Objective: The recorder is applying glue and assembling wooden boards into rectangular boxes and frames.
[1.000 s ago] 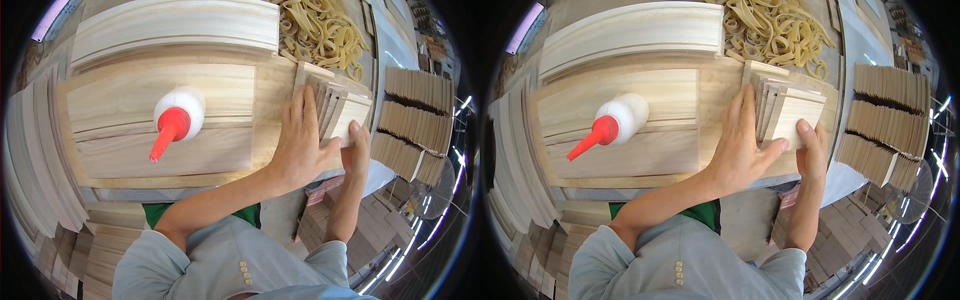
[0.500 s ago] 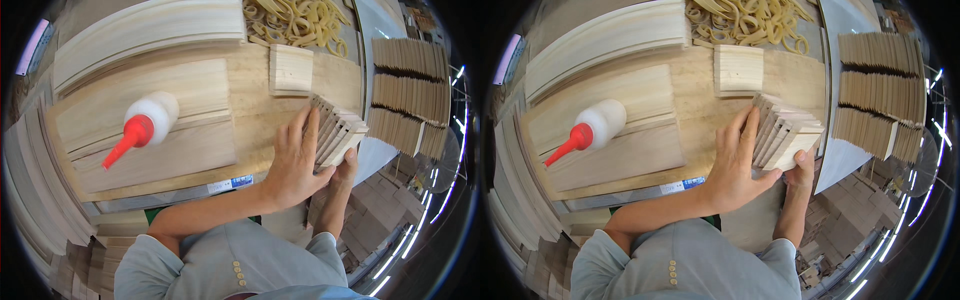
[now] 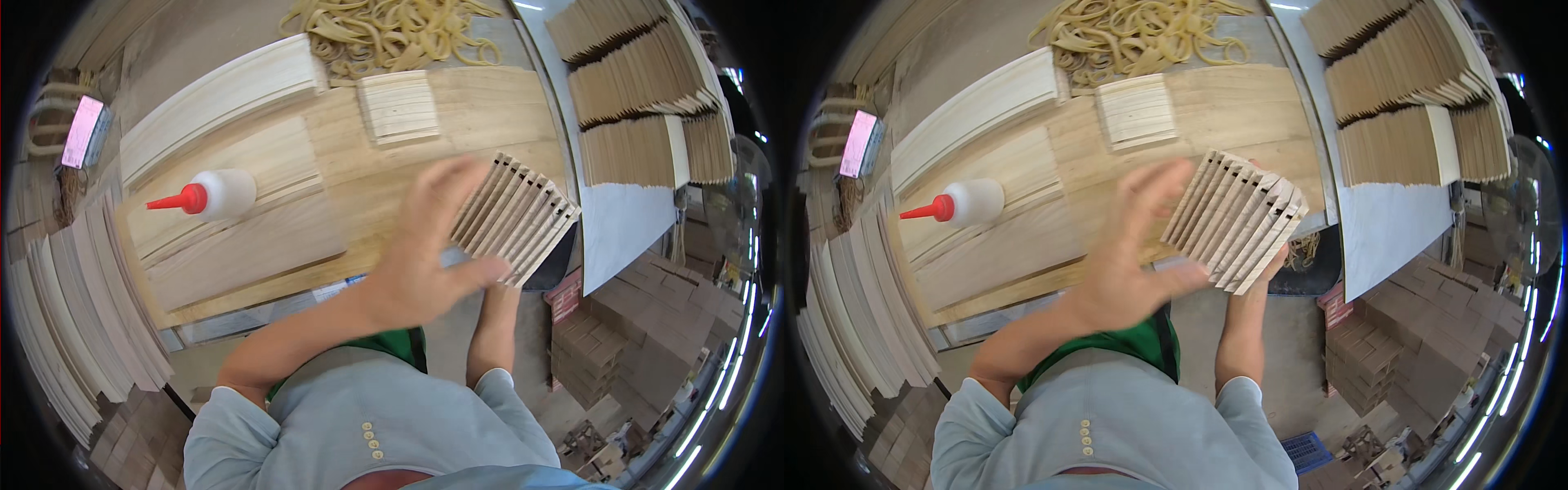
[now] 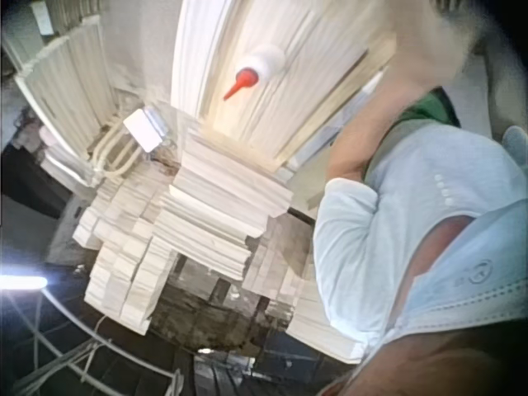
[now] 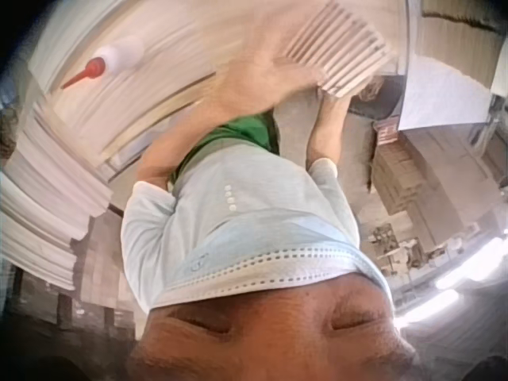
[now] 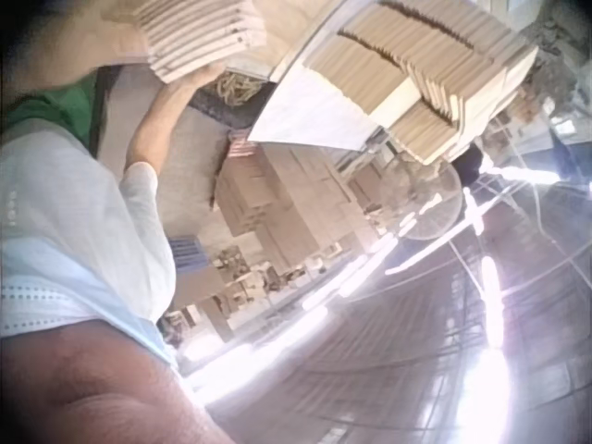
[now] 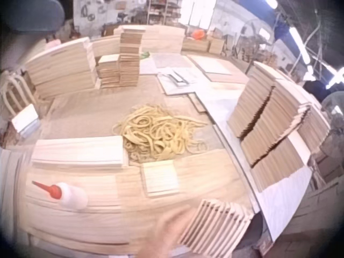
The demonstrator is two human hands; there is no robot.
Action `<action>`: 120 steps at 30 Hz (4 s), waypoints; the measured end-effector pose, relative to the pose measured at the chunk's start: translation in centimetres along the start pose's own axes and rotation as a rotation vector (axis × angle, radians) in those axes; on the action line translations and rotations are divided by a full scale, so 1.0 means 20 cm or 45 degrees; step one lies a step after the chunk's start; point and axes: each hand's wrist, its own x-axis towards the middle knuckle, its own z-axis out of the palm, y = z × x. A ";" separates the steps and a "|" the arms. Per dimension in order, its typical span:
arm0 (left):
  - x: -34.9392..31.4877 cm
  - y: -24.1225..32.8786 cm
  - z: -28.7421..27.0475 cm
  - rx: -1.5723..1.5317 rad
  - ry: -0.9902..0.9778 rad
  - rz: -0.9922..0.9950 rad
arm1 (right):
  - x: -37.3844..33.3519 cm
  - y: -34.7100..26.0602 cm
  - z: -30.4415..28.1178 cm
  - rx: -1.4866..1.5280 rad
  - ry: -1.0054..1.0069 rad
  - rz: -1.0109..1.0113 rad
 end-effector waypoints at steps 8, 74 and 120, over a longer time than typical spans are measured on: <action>0.52 -0.38 -0.31 1.207 -0.045 0.173 | -0.03 -0.04 -0.01 0.552 0.565 0.161; 0.08 -0.28 -0.12 -0.196 0.462 -0.342 | 0.55 -0.02 0.43 -0.987 0.093 0.655; -0.04 -0.25 -0.06 -0.191 0.409 -0.357 | 0.35 -0.07 0.46 -1.096 0.187 0.597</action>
